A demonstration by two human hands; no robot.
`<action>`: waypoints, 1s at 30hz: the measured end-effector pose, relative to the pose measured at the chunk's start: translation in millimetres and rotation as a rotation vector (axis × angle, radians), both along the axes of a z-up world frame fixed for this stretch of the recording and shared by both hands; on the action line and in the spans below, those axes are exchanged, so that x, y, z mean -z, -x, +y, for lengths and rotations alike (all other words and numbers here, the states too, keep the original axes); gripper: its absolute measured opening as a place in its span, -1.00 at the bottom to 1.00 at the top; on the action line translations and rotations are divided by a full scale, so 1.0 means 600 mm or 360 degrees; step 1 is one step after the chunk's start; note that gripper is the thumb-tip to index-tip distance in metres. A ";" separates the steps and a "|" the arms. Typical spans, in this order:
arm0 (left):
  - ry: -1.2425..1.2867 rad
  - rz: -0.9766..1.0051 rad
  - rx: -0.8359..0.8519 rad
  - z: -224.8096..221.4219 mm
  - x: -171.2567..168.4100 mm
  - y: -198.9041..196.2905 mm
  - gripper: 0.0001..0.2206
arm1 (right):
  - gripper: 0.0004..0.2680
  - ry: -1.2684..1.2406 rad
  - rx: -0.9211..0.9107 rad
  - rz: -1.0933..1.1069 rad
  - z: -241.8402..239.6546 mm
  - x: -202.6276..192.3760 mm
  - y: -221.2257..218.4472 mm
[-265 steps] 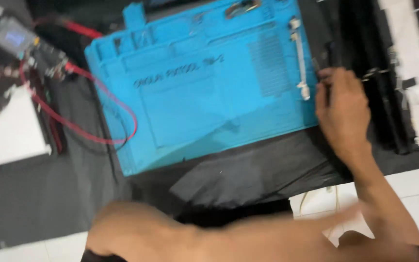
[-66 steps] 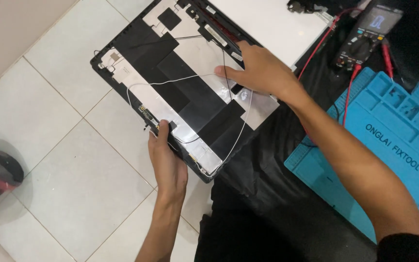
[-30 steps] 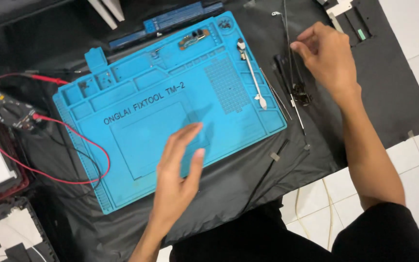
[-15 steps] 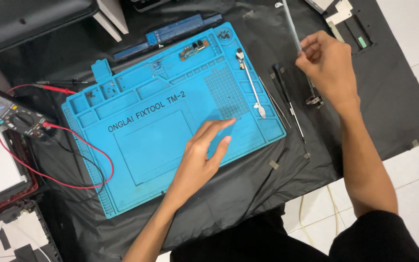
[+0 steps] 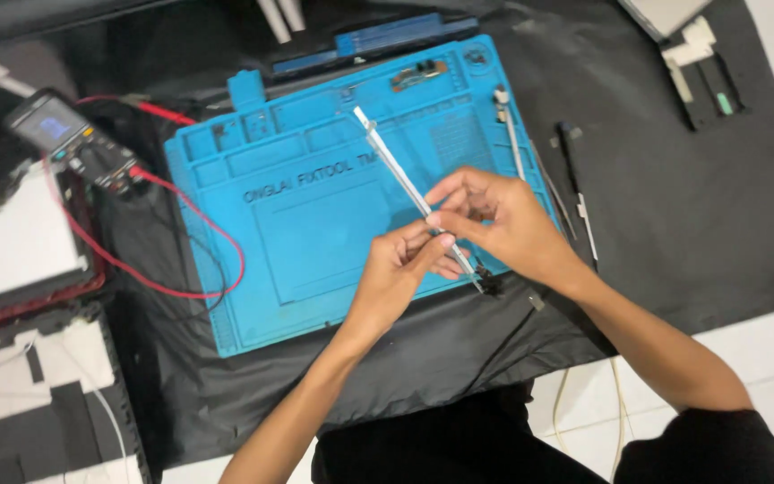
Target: The person repairs a laptop screen assembly on a workbench. They lift the LCD panel out of the rear lid, peel adhesive strips and tape from the panel and frame, pry at the bezel edge with a metal spudger, reposition the panel, and finally set the assembly aside and reach for another item on the bench.
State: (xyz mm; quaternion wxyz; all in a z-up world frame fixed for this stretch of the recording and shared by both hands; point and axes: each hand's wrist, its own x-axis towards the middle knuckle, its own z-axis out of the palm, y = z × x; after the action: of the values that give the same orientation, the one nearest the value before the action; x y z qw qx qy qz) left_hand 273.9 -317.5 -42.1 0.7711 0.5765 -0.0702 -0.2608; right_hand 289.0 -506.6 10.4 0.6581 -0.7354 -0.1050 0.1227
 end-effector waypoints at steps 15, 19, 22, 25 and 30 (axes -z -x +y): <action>-0.0045 -0.0084 -0.0214 0.097 -0.037 0.035 -0.73 | -0.87 0.1216 0.0611 -0.0915 -0.118 0.085 -0.154; -0.0085 -0.0079 -0.0227 0.099 -0.042 0.039 -0.72 | -0.92 0.0444 0.0435 -0.0834 -0.150 0.097 -0.166; -0.0119 -0.0055 -0.0208 0.094 -0.041 0.034 -0.71 | -0.94 -0.0209 0.0391 -0.0512 -0.231 0.097 -0.158; -0.0146 -0.0029 -0.0197 0.080 -0.045 0.026 -0.71 | -0.94 -0.0197 0.0615 -0.0324 -0.298 0.111 -0.135; -0.0062 -0.0058 -0.0288 0.054 -0.052 0.022 -0.71 | -0.95 0.0212 0.0288 -0.0352 -0.200 0.060 -0.064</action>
State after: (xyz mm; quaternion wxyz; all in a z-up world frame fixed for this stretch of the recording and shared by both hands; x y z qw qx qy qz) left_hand 260.9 -285.4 -10.8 0.7787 0.6002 -0.0268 -0.1810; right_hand 327.2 -626.7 -25.3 0.6006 -0.7930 -0.1017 -0.0121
